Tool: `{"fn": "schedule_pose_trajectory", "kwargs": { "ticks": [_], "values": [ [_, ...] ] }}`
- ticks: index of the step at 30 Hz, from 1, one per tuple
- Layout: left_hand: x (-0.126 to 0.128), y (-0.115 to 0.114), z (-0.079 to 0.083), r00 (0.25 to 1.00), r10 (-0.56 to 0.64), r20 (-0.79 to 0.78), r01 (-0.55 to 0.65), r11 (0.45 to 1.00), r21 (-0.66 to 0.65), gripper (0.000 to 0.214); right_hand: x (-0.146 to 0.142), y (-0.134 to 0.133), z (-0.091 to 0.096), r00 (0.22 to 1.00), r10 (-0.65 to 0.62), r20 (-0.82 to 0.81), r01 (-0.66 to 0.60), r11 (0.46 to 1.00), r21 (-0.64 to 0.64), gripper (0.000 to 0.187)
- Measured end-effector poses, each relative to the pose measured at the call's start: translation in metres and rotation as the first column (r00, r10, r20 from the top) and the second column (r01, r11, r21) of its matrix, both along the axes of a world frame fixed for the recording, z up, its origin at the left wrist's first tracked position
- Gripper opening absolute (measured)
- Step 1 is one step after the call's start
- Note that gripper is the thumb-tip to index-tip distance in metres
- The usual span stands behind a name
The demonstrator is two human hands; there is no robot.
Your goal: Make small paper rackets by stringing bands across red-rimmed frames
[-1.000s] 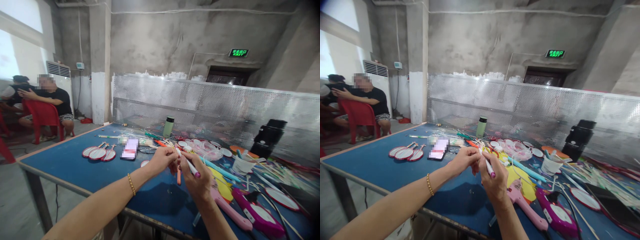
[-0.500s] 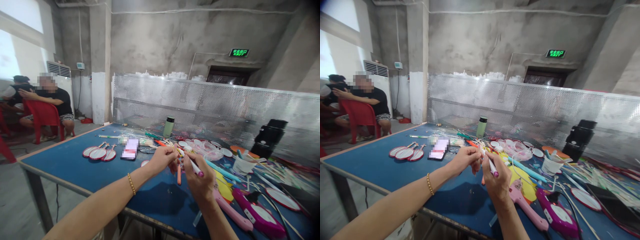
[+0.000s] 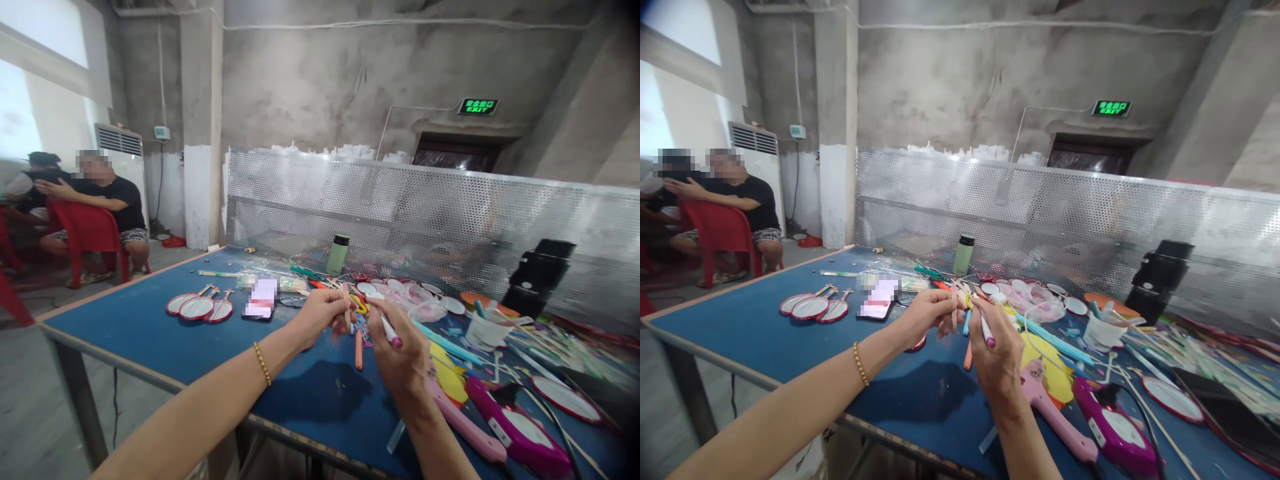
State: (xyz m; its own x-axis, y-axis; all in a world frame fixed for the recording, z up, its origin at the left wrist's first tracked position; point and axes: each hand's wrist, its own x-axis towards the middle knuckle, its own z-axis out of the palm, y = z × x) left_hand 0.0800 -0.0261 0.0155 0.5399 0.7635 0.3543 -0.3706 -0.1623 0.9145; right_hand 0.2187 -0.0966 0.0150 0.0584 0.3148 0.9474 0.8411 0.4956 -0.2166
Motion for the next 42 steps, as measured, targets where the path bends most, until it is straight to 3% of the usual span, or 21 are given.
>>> {"fn": "schedule_pose_trajectory", "kwargs": {
  "ticks": [5,9,14,24,28,33,38,42],
  "values": [
    [-0.002,0.004,0.002,0.998,0.046,0.032,-0.048,0.998,0.044,0.020,0.010,0.012,-0.008,0.988,-0.083,0.132,0.096,0.990,-0.099,0.023],
    [-0.004,0.004,0.006,0.995,0.097,0.028,-0.099,0.994,0.047,0.016,0.014,0.019,-0.020,0.951,-0.120,0.284,0.198,0.944,-0.262,0.028],
    [-0.008,0.004,0.009,0.991,0.134,0.018,-0.135,0.990,0.044,0.013,0.013,0.021,-0.031,0.905,-0.105,0.413,0.276,0.883,-0.379,0.031],
    [-0.007,0.011,0.006,0.973,0.233,0.007,-0.232,0.972,-0.028,0.014,-0.006,0.028,-0.032,0.761,-0.060,0.646,0.504,0.682,-0.530,0.046],
    [-0.008,0.008,0.009,0.976,0.215,0.023,-0.214,0.976,-0.043,0.015,-0.005,0.035,-0.035,0.761,-0.046,0.647,0.491,0.692,-0.529,0.045],
    [-0.009,0.009,0.012,0.971,0.237,0.036,-0.235,0.971,-0.056,0.014,0.009,0.041,-0.031,0.795,-0.071,0.602,0.442,0.748,-0.495,0.040],
    [-0.003,0.018,-0.003,0.966,0.251,-0.070,-0.254,0.967,-0.036,0.014,0.036,0.045,-0.004,0.853,-0.119,0.508,0.378,0.813,-0.444,0.035],
    [0.008,0.031,-0.012,0.959,0.239,-0.151,-0.250,0.966,-0.059,0.014,0.048,0.043,0.025,0.867,-0.120,0.483,0.368,0.807,-0.461,0.029]
  ]
}}
